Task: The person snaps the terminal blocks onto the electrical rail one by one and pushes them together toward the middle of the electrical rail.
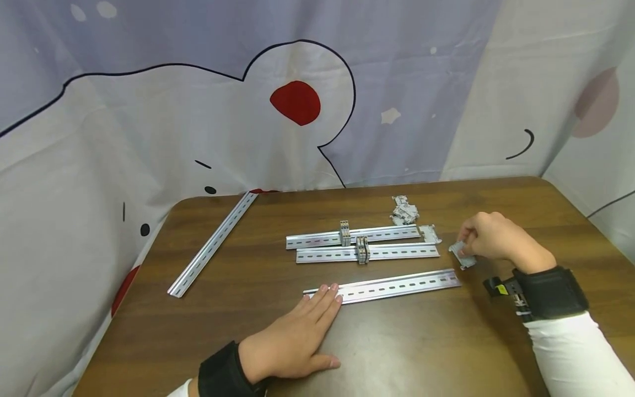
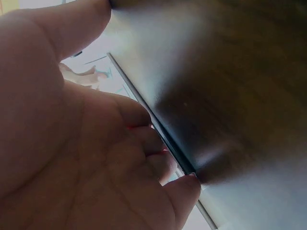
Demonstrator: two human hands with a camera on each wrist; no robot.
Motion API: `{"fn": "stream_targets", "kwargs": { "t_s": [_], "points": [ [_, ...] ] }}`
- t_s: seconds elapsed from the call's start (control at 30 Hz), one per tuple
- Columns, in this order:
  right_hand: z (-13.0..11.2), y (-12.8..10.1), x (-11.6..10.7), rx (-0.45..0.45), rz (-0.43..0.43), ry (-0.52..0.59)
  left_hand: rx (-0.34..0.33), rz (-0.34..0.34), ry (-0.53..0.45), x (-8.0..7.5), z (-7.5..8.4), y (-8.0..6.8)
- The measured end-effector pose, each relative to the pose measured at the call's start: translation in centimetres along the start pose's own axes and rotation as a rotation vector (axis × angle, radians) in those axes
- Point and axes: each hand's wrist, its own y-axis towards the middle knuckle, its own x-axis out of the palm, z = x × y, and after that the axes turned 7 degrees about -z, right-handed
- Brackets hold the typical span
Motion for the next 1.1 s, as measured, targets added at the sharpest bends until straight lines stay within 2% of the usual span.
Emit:
{"fn": "stream_targets", "kwargs": {
  "t_s": [0.13, 0.33, 0.5, 0.7, 1.1],
  "points": [
    [-0.9, -0.5, -0.4, 0.012, -0.081, 0.038, -0.007, -0.006, 0.005, -0.1, 0.0, 0.0],
    [-2.3, -0.8, -0.4, 0.0, -0.196, 0.16, -0.004, -0.006, 0.006, -0.1, -0.1, 0.0],
    [-3.1, -1.0, 0.0, 0.042, -0.232, 0.191, 0.0, -0.008, 0.009, 0.0, -0.1, 0.0],
    [-3.9, -0.9, 0.7, 0.053, -0.19, 0.162, 0.003, -0.01, 0.023, 0.0, -0.1, 0.1],
    [-5.4, 0.0, 1.7, 0.036, -0.043, -0.076, 0.022, -0.02, -0.004, 0.0, -0.3, 0.2]
  ]
}}
